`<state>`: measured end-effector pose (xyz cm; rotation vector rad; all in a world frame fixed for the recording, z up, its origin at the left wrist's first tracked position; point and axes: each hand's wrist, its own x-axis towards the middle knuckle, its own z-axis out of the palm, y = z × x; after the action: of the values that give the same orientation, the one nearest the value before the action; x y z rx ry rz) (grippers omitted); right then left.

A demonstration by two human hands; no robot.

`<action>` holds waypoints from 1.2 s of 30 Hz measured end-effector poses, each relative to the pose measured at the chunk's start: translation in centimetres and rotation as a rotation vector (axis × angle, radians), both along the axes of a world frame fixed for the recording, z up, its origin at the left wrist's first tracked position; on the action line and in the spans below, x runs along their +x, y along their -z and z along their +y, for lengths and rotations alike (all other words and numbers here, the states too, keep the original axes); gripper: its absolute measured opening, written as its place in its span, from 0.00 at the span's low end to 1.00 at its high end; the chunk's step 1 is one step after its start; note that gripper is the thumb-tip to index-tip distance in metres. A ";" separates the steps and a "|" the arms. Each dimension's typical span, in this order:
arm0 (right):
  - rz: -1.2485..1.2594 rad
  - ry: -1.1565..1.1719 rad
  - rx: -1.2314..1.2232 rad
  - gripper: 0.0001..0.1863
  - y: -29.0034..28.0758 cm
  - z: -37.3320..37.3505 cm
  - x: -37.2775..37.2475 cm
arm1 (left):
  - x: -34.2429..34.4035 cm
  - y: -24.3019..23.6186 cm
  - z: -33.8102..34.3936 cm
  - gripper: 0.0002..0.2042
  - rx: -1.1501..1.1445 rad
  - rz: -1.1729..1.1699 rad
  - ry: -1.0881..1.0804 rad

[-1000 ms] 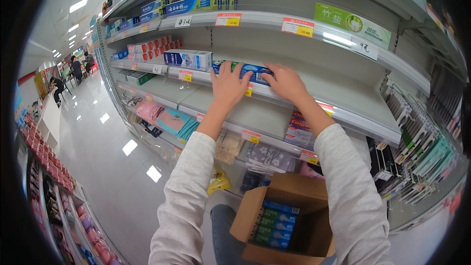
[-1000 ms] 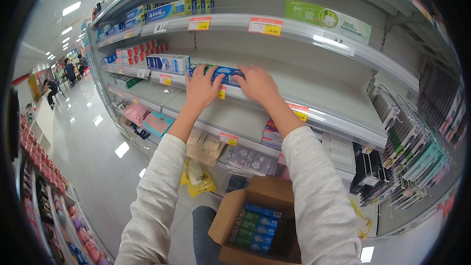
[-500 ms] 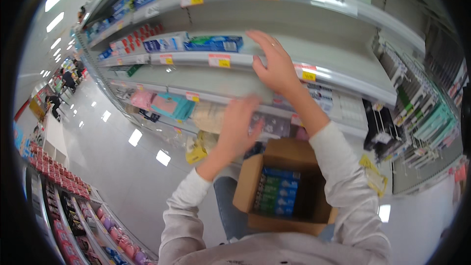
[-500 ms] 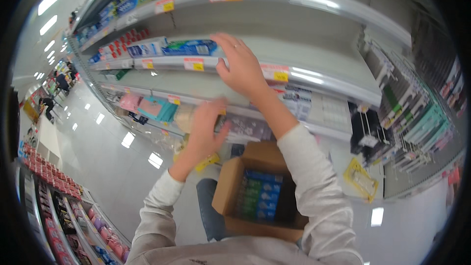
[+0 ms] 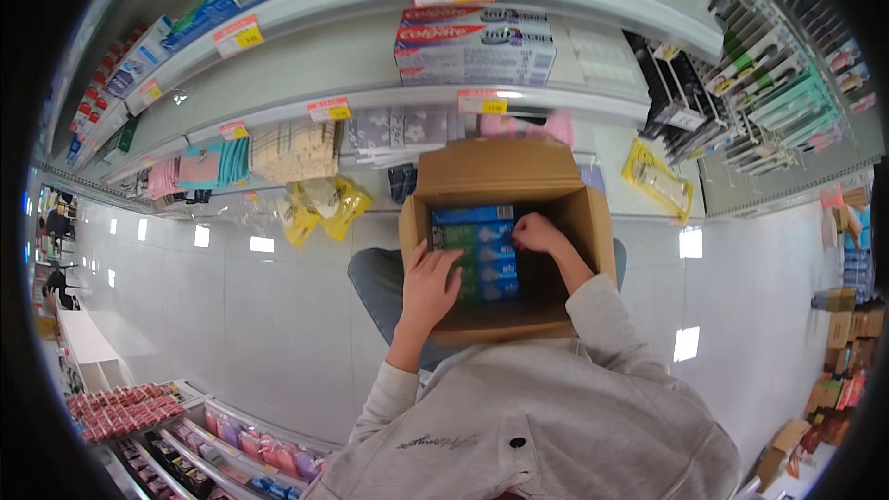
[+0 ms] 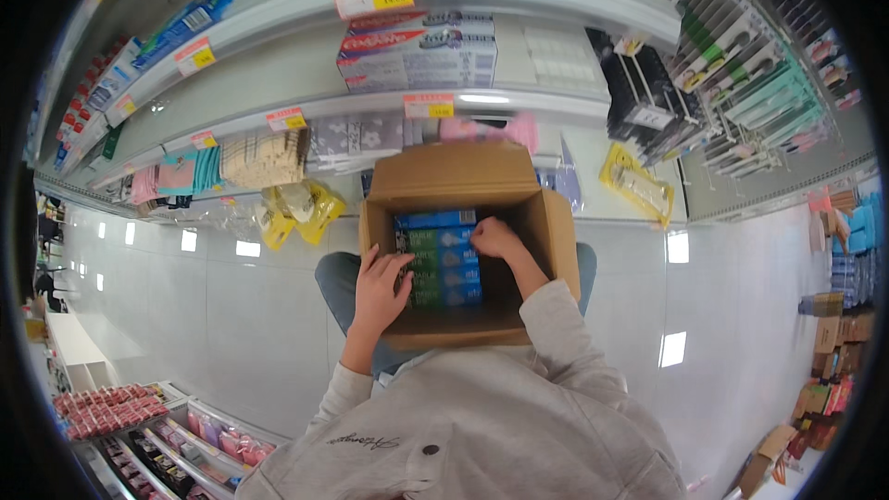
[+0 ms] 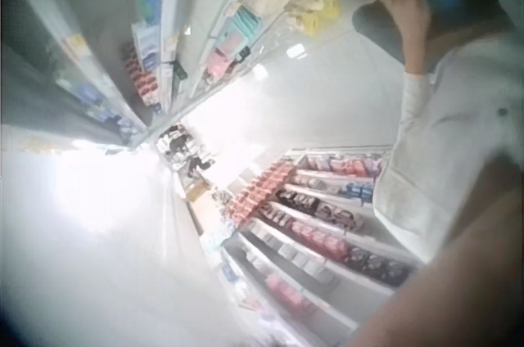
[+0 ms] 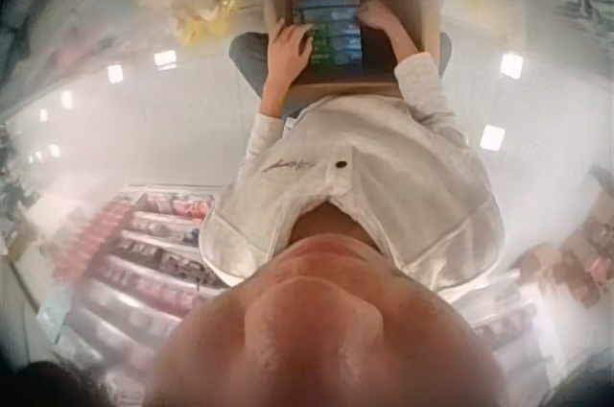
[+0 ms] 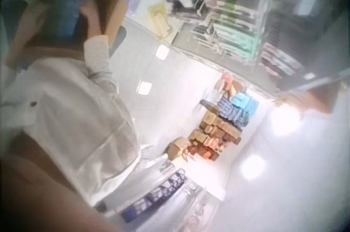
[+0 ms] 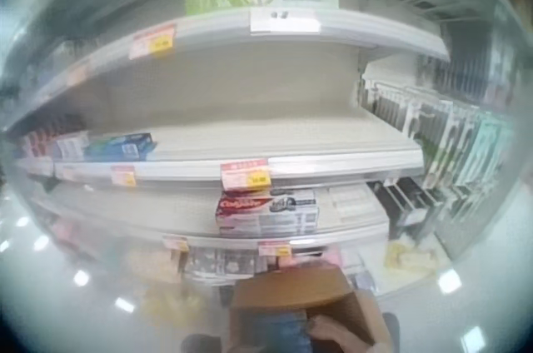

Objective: The person removes boxes of toothpaste from a cardboard box and places them onto a store shelf. They handle multiple brands, including Colgate and Darlie, arranging them in rows on the shelf.

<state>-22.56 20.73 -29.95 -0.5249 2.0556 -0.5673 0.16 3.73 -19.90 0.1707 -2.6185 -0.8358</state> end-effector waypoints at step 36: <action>0.461 -0.005 -0.156 0.25 -10.4 1.9 6.7 | 0.3 -0.9 -0.4 0.19 -0.052 -0.107 0.066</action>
<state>-15.91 22.62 -19.53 -0.8127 2.4527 -0.6527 0.47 3.31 -19.05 0.1190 -2.7562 -0.8002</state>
